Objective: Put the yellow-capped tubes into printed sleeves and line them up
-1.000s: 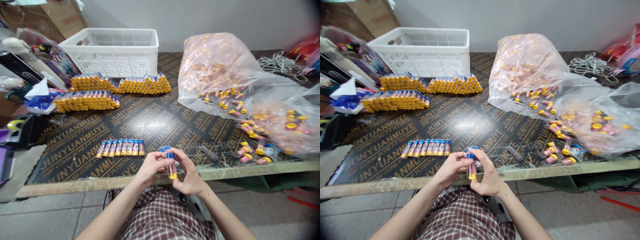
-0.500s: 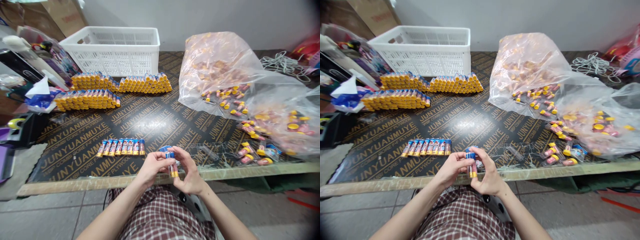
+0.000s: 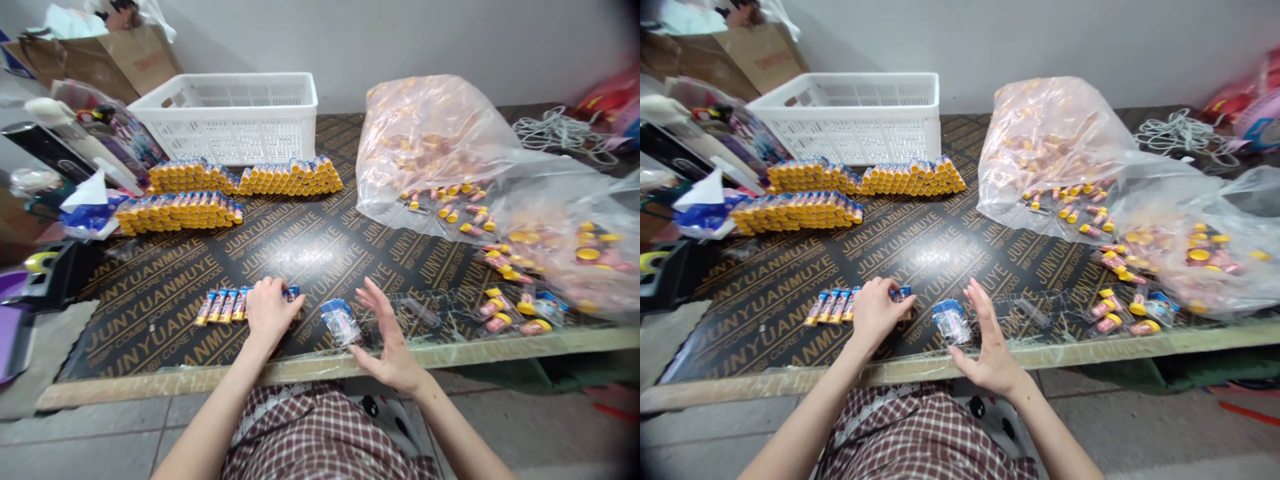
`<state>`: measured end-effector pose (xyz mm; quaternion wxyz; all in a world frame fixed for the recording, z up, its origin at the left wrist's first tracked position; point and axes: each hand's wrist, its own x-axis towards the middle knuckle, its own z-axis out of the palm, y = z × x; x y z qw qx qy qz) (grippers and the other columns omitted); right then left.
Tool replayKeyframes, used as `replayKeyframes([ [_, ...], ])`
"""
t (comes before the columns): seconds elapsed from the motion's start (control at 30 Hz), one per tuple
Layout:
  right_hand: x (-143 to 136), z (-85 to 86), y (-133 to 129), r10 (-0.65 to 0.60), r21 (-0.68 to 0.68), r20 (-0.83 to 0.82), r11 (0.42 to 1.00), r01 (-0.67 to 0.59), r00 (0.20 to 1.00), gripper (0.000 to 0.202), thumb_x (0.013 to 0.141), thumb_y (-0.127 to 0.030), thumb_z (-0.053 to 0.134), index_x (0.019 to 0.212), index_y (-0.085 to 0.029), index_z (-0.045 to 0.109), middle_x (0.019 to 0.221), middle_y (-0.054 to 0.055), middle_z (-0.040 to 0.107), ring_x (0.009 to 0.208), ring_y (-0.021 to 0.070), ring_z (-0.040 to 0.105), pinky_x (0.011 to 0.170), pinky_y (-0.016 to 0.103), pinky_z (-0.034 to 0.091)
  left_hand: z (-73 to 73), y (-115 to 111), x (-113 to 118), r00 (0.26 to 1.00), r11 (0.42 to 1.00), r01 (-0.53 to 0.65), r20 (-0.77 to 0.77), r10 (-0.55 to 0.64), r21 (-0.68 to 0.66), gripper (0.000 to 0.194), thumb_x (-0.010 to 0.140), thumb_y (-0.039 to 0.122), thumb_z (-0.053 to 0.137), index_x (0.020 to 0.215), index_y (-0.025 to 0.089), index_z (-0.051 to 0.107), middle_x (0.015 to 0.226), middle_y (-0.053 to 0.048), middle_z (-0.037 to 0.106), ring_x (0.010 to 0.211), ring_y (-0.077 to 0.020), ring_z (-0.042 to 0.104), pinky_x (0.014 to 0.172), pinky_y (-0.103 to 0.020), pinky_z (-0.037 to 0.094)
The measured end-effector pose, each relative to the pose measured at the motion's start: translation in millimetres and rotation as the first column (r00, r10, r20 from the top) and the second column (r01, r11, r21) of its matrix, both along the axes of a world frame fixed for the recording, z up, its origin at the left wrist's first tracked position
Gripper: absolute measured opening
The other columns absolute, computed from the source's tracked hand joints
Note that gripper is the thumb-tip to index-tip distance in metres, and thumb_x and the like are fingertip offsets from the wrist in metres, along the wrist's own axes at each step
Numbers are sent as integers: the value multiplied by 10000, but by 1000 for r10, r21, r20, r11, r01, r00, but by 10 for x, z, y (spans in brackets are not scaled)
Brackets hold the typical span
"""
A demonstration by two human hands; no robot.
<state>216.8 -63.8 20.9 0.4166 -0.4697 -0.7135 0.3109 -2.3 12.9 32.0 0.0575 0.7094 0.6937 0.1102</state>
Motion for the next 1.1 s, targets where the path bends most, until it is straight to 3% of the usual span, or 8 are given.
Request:
replayKeyframes([
  [0.13,109,40,21,-85,32,128,996,81,988,796,763,-208,599,1443,-276,191,1525,83,177,1378,261,267,1103,474,295,-30,-10,-60,992,998,60,-116,-56,35,378,772,506,553,937,167,576,873,-89,612,866,-273,564,705,-342,377],
  [0.23,445,36,106,-304,125,317,952,279,898,578,798,-251,574,1351,-240,405,1488,101,267,1335,248,337,1078,434,325,-69,-4,-81,980,992,88,-188,-71,85,416,797,546,517,944,162,580,871,-107,593,864,-295,550,695,-357,370],
  [0.37,1197,19,160,-682,317,518,713,625,516,372,809,-331,549,1116,-135,624,1192,176,557,1120,294,502,968,469,374,-91,-135,78,981,978,180,-87,-171,109,326,882,448,443,894,172,617,880,-98,600,857,-255,545,738,-346,389],
  [0.47,1693,-36,180,-670,321,718,559,765,188,409,824,-445,511,1017,-120,668,947,186,628,1005,362,510,828,526,365,-105,-263,330,947,947,322,15,-322,-19,269,924,324,396,881,186,623,893,-71,613,877,-204,561,761,-294,408],
  [0.57,1962,-109,200,-557,294,829,507,810,48,465,831,-528,473,988,-139,673,911,188,626,910,372,525,762,529,317,-111,-297,544,943,930,317,-42,-330,-185,206,897,315,460,894,168,604,899,-72,608,849,-207,580,705,-292,422],
  [0.7,2091,-204,227,-527,261,847,528,808,71,440,816,-508,502,1017,-146,652,820,177,609,812,349,541,715,512,293,-89,-242,631,950,945,276,-100,-296,-177,187,835,314,570,926,152,585,929,-90,591,889,-245,561,707,-322,422],
  [0.9,2109,-251,311,-717,196,618,538,820,323,362,659,-380,663,964,-186,656,604,61,560,745,301,530,707,492,343,-124,-197,565,949,949,298,-73,-306,-101,199,796,344,616,842,152,591,888,-107,581,890,-280,520,769,-392,389],
  [1.1,1553,-21,331,-760,57,301,617,785,576,552,682,-351,640,1211,-224,551,723,2,570,542,141,508,587,319,446,-157,-259,553,936,959,282,226,-272,-15,106,759,210,626,708,191,535,780,-37,578,805,-210,518,739,-334,377],
])
